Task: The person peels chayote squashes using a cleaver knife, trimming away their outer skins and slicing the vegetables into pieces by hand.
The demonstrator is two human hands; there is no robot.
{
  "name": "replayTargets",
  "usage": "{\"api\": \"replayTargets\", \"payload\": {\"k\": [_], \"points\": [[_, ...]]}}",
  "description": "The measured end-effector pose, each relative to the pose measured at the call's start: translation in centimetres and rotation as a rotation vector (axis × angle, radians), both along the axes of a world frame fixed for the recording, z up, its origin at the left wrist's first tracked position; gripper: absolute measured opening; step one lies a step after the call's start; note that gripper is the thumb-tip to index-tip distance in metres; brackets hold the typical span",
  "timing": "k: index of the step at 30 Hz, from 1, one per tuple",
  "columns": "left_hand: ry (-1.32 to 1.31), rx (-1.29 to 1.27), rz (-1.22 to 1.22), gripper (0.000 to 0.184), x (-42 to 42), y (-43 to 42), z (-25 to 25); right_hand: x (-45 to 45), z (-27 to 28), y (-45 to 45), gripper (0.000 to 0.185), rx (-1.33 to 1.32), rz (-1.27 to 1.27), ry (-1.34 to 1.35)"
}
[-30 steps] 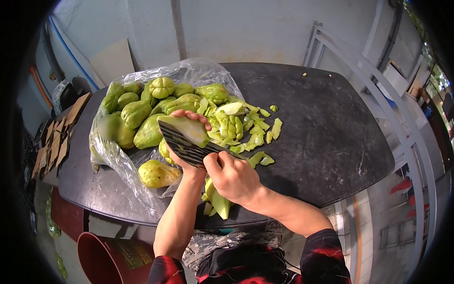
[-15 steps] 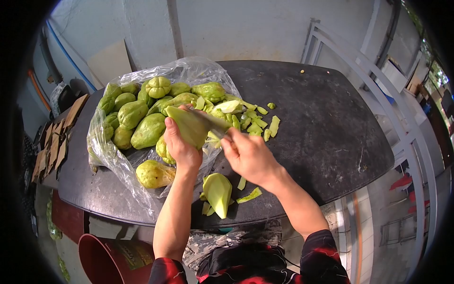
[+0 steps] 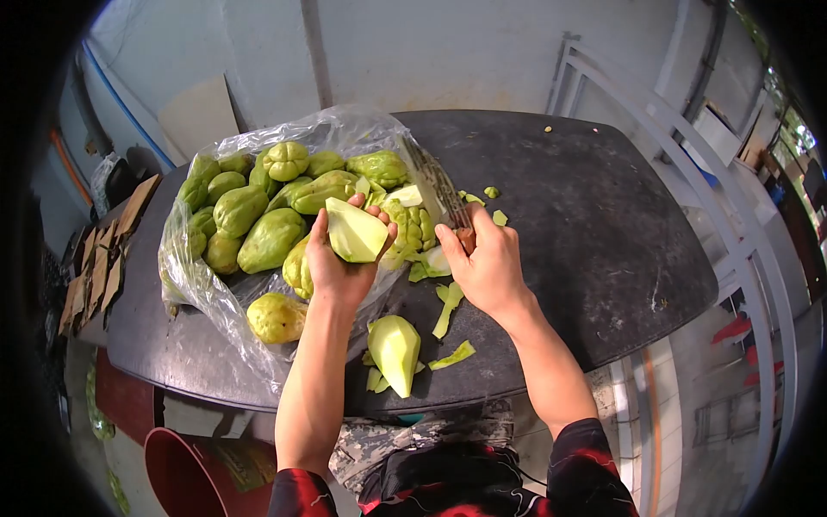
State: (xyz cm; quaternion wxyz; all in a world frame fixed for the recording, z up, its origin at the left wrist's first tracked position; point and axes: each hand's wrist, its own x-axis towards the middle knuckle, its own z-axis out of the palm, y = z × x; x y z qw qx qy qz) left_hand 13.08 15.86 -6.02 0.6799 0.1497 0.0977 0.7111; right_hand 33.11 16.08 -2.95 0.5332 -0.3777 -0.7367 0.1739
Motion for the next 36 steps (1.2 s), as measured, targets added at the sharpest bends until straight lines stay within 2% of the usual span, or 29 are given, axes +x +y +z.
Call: {"api": "replayTargets", "payload": {"k": [5,7,9,12,14,17,19,21,22,24,25,27,28,29,31,32,33,35,36], "points": [[-0.035,0.021,-0.084,0.047,2.4,-0.3,0.1,-0.6,-0.1,-0.2,0.034,-0.079,-0.073,0.024],[0.010,0.031,-0.086,0.047,3.4,-0.6,0.4,-0.9,-0.2,-0.4,0.037,-0.102,-0.002,0.079],[0.112,-0.011,0.015,0.047,4.5,-1.1,1.1,-1.2,0.0,-1.0,0.041,-0.161,0.009,0.092],[0.187,0.018,0.036,0.049,5.2,-1.3,1.3,-1.7,-0.2,-1.1,0.049,-0.242,0.139,0.272],[0.280,0.081,0.038,0.050,5.0,-1.3,1.1,-1.7,-0.4,-0.6,0.048,-0.230,0.156,0.298],[0.377,0.033,0.058,0.047,5.3,-0.4,0.7,-0.7,0.3,0.2,0.042,-0.251,0.129,0.318],[0.656,-0.066,0.130,0.046,4.9,0.0,-0.2,0.6,1.0,0.9,0.037,-0.245,0.007,0.304],[1.286,0.040,0.090,0.046,3.6,-1.2,1.3,2.8,1.1,2.4,0.036,-0.147,-0.187,0.197],[1.284,0.038,0.094,0.046,3.1,-1.8,2.2,3.6,1.6,2.7,0.036,-0.130,-0.298,0.148],[1.624,0.136,-0.032,0.047,2.4,-2.6,3.4,5.3,2.6,3.1,0.036,-0.085,-0.479,0.047],[1.622,0.135,-0.030,0.047,1.8,-2.7,3.2,6.2,2.9,3.6,0.036,-0.126,-0.529,0.024],[1.892,0.476,-0.079,0.055,0.3,-3.1,2.5,8.4,2.9,5.3,0.038,-0.179,-0.579,-0.050],[1.963,0.475,-0.189,0.069,-0.4,-3.8,3.0,9.6,2.7,6.4,0.038,-0.178,-0.577,-0.052],[1.962,0.470,-0.189,0.069,-0.8,-4.5,3.4,10.6,2.2,7.7,0.039,-0.218,-0.611,-0.099],[2.182,0.675,-0.422,0.082,-1.3,-6.1,3.7,12.0,0.8,10.3,0.040,-0.272,-0.637,-0.144],[2.252,0.620,-0.543,0.091,-1.2,-6.7,3.5,12.6,-0.1,11.5,0.040,-0.237,-0.669,-0.209],[2.251,0.614,-0.553,0.091,-0.8,-7.5,3.4,12.4,-0.3,11.8,0.040,-0.201,-0.700,-0.275],[2.409,0.677,-0.510,0.091,-0.4,-8.6,3.1,12.2,-0.2,12.1,0.040,-0.272,-0.702,-0.289],[2.340,0.782,-0.458,0.089,-0.6,-8.5,2.6,12.2,-0.4,12.3,0.040,-0.289,-0.697,-0.319]]}}
